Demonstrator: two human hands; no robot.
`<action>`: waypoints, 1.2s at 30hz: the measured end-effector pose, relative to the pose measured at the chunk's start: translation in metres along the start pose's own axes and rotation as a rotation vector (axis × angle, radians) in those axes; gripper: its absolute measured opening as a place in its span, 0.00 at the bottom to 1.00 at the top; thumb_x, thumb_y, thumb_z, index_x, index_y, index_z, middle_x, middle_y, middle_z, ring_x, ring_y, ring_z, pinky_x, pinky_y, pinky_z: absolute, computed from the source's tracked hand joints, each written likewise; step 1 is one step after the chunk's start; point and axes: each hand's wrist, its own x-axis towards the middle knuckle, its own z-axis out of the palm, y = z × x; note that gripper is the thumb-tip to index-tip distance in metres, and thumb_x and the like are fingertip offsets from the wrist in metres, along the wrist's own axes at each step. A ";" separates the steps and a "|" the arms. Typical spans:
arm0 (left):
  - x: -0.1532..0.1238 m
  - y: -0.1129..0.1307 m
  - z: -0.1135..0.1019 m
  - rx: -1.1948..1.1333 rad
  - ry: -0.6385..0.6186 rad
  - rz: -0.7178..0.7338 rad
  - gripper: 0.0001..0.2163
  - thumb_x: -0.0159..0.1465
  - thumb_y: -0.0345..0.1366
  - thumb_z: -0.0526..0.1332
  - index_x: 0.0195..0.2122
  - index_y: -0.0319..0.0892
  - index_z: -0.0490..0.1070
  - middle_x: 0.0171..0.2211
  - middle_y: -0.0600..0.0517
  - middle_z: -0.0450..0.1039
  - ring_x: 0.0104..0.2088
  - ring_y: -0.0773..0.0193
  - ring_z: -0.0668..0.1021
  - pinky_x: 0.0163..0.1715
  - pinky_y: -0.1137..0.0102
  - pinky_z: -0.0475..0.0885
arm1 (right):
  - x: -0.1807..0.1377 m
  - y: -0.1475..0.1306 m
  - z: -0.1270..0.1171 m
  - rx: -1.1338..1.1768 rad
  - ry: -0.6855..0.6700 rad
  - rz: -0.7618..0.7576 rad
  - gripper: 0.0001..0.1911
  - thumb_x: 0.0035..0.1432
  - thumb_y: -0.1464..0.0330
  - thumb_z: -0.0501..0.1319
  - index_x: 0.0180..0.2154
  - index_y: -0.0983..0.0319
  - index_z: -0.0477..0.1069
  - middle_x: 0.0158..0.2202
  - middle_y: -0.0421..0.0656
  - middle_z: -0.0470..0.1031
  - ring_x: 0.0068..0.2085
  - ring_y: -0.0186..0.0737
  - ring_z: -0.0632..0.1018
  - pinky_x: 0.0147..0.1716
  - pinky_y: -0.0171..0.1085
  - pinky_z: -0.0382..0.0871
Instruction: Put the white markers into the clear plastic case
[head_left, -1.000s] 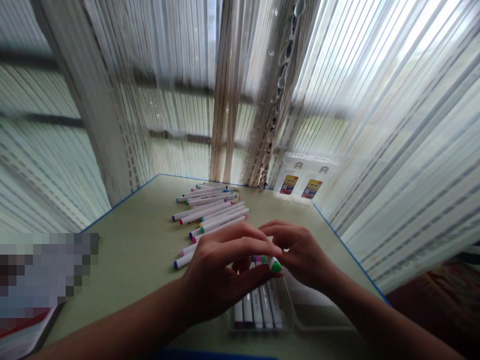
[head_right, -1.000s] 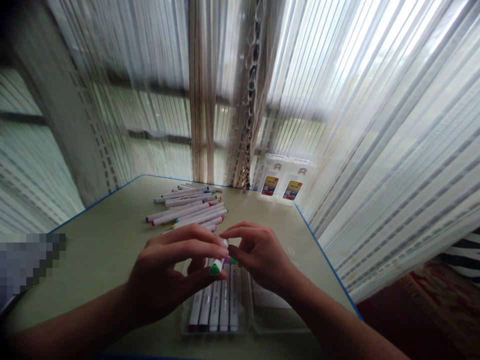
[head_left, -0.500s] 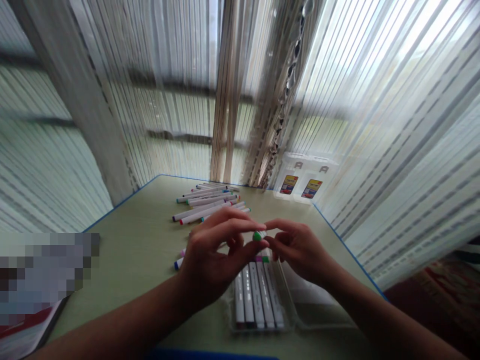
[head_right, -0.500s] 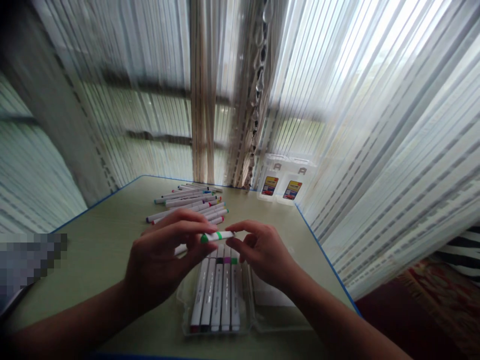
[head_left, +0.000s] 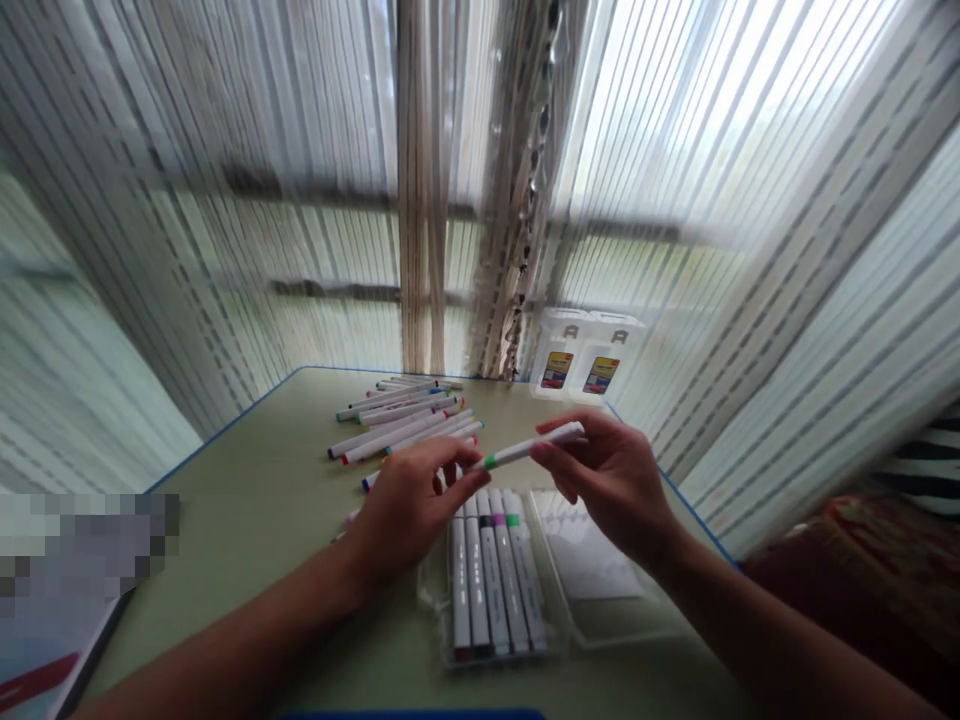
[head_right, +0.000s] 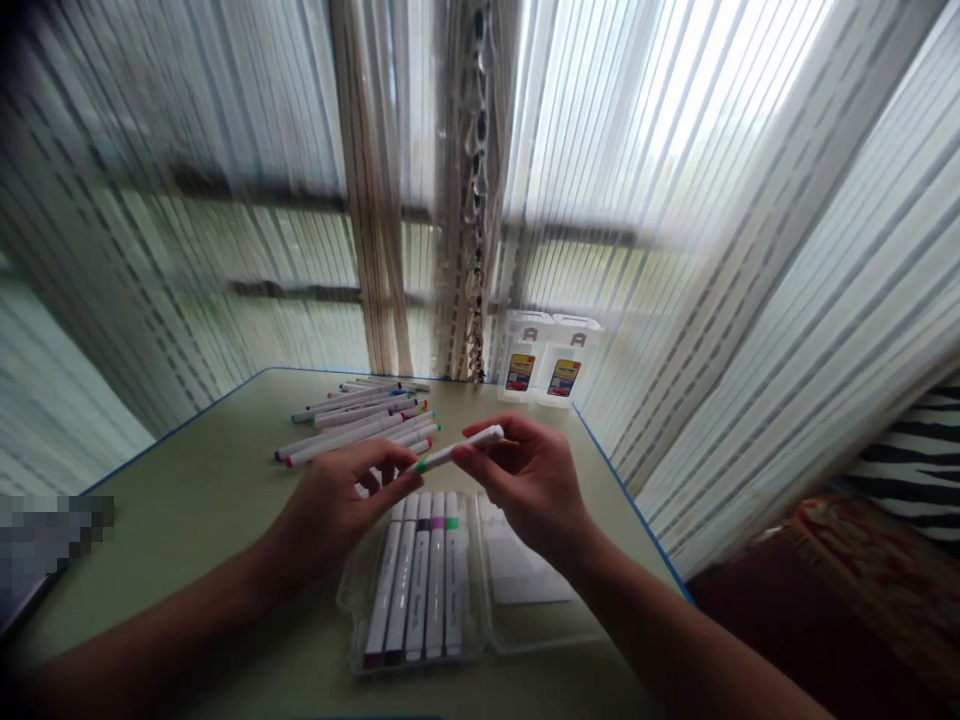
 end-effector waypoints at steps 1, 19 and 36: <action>0.000 0.000 0.000 0.025 -0.014 0.010 0.07 0.63 0.38 0.62 0.35 0.41 0.76 0.27 0.53 0.74 0.26 0.66 0.74 0.27 0.73 0.67 | -0.002 -0.001 0.002 -0.028 -0.024 -0.036 0.11 0.50 0.66 0.72 0.34 0.63 0.76 0.20 0.36 0.69 0.17 0.27 0.64 0.14 0.29 0.57; -0.002 0.012 0.004 0.006 -0.133 0.055 0.05 0.59 0.31 0.62 0.36 0.42 0.77 0.36 0.49 0.76 0.34 0.60 0.75 0.36 0.68 0.70 | -0.023 -0.016 0.012 -0.329 -0.255 -0.453 0.08 0.55 0.70 0.68 0.39 0.62 0.79 0.28 0.41 0.73 0.24 0.31 0.72 0.25 0.31 0.68; 0.000 0.008 0.002 -0.006 -0.072 0.028 0.07 0.63 0.37 0.62 0.39 0.42 0.78 0.33 0.50 0.75 0.30 0.64 0.74 0.29 0.72 0.68 | -0.020 -0.017 0.009 -0.259 -0.067 -0.356 0.07 0.54 0.72 0.68 0.37 0.62 0.77 0.29 0.41 0.75 0.24 0.31 0.72 0.23 0.32 0.68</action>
